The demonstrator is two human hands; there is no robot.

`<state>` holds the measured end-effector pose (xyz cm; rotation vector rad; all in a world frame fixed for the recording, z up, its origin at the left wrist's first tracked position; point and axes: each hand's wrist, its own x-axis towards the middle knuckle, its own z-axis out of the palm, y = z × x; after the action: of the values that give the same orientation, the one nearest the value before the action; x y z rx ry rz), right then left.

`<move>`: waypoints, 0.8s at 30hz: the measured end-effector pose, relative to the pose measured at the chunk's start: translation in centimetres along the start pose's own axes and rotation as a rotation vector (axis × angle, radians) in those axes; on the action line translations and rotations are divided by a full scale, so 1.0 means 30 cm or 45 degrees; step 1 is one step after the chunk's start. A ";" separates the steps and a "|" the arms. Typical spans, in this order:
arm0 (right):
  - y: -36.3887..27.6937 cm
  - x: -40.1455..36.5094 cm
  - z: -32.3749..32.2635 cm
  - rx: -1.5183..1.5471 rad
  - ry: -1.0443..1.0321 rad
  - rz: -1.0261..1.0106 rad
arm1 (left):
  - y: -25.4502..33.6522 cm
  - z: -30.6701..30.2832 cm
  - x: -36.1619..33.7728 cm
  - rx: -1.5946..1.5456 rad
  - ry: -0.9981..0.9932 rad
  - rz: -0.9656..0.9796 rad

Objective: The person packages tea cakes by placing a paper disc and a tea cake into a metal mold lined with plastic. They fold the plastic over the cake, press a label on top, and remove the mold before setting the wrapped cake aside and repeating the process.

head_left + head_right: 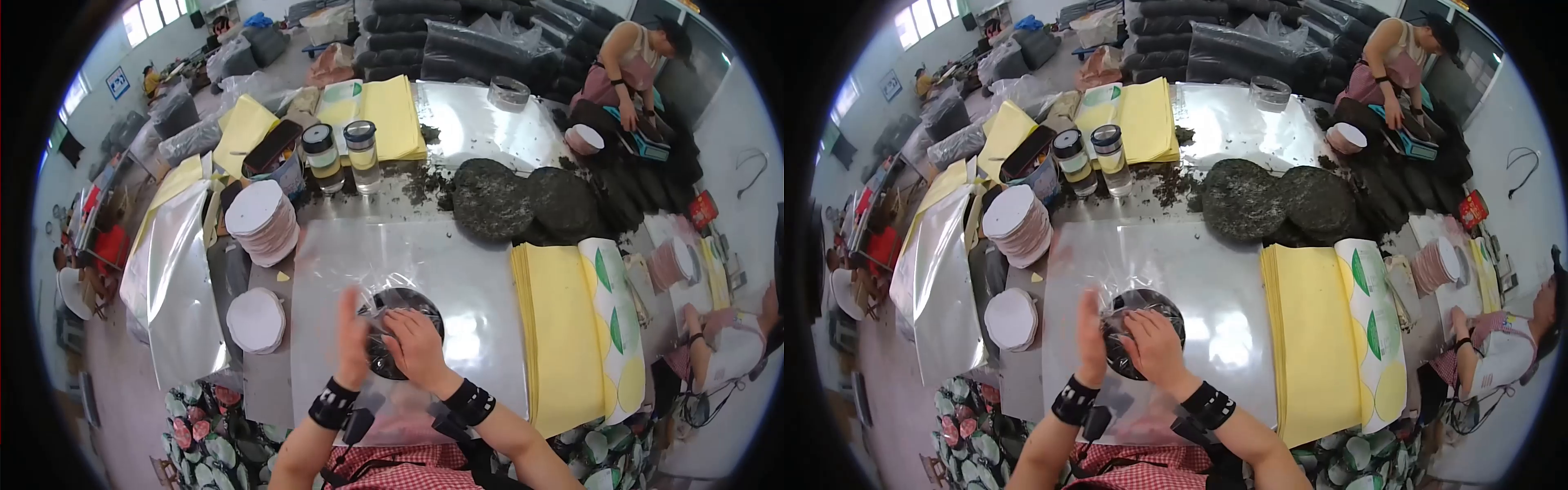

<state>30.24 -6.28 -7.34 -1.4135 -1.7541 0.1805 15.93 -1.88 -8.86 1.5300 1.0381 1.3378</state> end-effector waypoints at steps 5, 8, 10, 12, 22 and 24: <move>0.208 0.008 -0.051 0.603 0.396 0.645 | 0.048 0.067 0.011 0.623 -0.579 0.442; 0.327 0.226 -0.043 1.746 -0.132 1.370 | 0.076 0.074 0.019 0.663 -0.597 0.398; 0.313 0.324 -0.041 2.149 -0.519 1.424 | 0.046 0.085 0.016 0.659 -0.618 0.407; 0.246 0.365 -0.030 1.743 -0.808 0.763 | 0.033 0.074 -0.001 0.623 -0.570 0.211; 0.104 -0.067 -0.041 1.042 0.391 0.223 | 0.024 0.044 -0.091 0.672 -0.386 0.580; 0.016 -0.125 -0.034 0.868 0.350 0.394 | 0.063 0.046 -0.123 0.676 -0.391 0.528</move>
<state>31.26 -9.72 -8.92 -1.1187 -1.0856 0.6505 17.10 -6.06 -8.30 2.3682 0.9523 1.0784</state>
